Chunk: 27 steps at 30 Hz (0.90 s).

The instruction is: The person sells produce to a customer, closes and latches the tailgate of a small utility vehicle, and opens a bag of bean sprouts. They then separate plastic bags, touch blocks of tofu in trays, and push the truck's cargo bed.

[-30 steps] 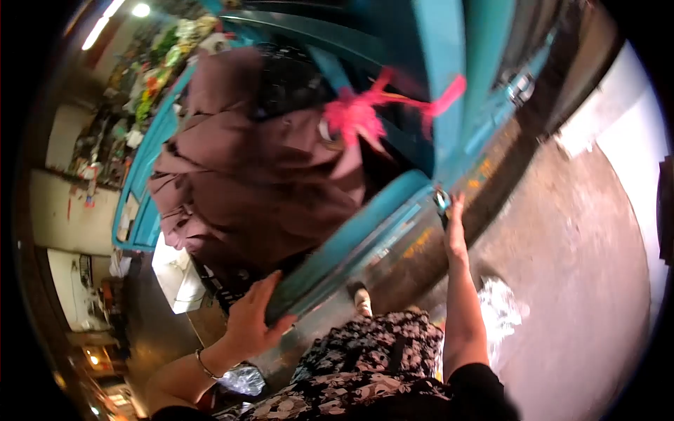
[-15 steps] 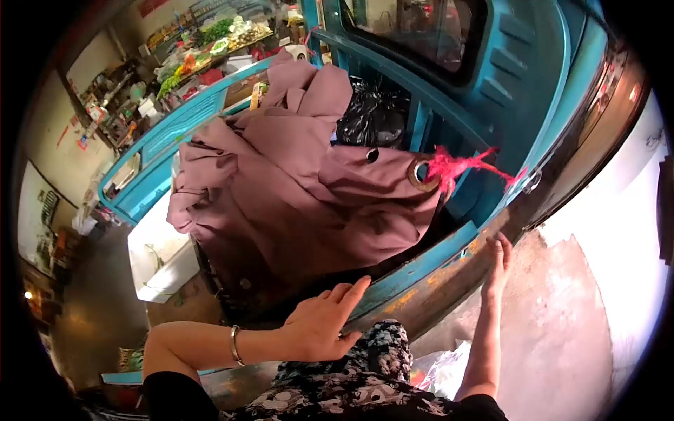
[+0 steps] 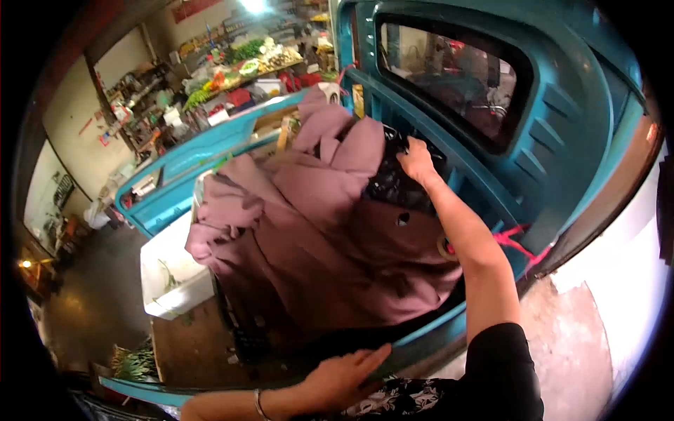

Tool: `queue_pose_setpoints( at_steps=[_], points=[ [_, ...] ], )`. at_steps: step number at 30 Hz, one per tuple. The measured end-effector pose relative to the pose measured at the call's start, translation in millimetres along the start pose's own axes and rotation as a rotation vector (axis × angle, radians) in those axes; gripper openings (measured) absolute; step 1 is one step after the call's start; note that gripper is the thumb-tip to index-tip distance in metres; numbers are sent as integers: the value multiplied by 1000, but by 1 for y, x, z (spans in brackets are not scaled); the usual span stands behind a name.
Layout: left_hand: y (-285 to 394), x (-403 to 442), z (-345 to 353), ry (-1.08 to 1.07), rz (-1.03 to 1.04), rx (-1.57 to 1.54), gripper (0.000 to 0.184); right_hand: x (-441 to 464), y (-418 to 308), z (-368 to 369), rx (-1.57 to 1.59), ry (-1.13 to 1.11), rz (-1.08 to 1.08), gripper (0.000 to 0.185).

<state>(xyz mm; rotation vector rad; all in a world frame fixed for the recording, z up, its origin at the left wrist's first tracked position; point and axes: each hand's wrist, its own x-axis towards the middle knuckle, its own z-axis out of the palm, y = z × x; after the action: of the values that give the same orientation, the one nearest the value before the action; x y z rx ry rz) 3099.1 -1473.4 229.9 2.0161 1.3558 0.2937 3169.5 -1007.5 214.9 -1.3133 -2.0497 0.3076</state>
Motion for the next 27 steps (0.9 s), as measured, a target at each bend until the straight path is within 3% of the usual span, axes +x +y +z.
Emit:
queue_pose_setpoints(
  at_steps=[1,2,4,6,7,8,12,14,17,20,22,27],
  points=[
    [16,-3,-16,80,-12,-124,63,11,5,10,-29,-15,44,65],
    [19,-2,-11,269,55,7,46,20,12,22,-58,-38,88,68],
    [9,-1,-1,279,-11,-153,52,34,25,42,21,-55,177,66],
    [7,0,-3,258,-23,-115,51,42,28,39,-12,-273,186,69],
    [9,0,-2,234,-12,-86,50,37,25,37,-47,-242,125,65],
    [11,0,-1,226,-22,-99,50,31,10,25,15,-279,205,52],
    [6,3,-4,233,16,-84,49,35,-6,40,424,-182,298,58],
    [6,3,-2,237,41,-80,49,11,-42,19,425,-168,278,58],
    [6,5,-1,217,32,-88,51,-18,-66,23,428,-156,162,57],
    [5,6,0,171,-20,-126,53,-58,-100,-25,528,-175,30,54],
    [3,4,2,198,-12,-115,54,-65,-110,-17,642,-89,-205,52],
    [15,1,-13,148,-70,-171,51,-122,-192,-83,962,-156,-561,35]
  ],
)
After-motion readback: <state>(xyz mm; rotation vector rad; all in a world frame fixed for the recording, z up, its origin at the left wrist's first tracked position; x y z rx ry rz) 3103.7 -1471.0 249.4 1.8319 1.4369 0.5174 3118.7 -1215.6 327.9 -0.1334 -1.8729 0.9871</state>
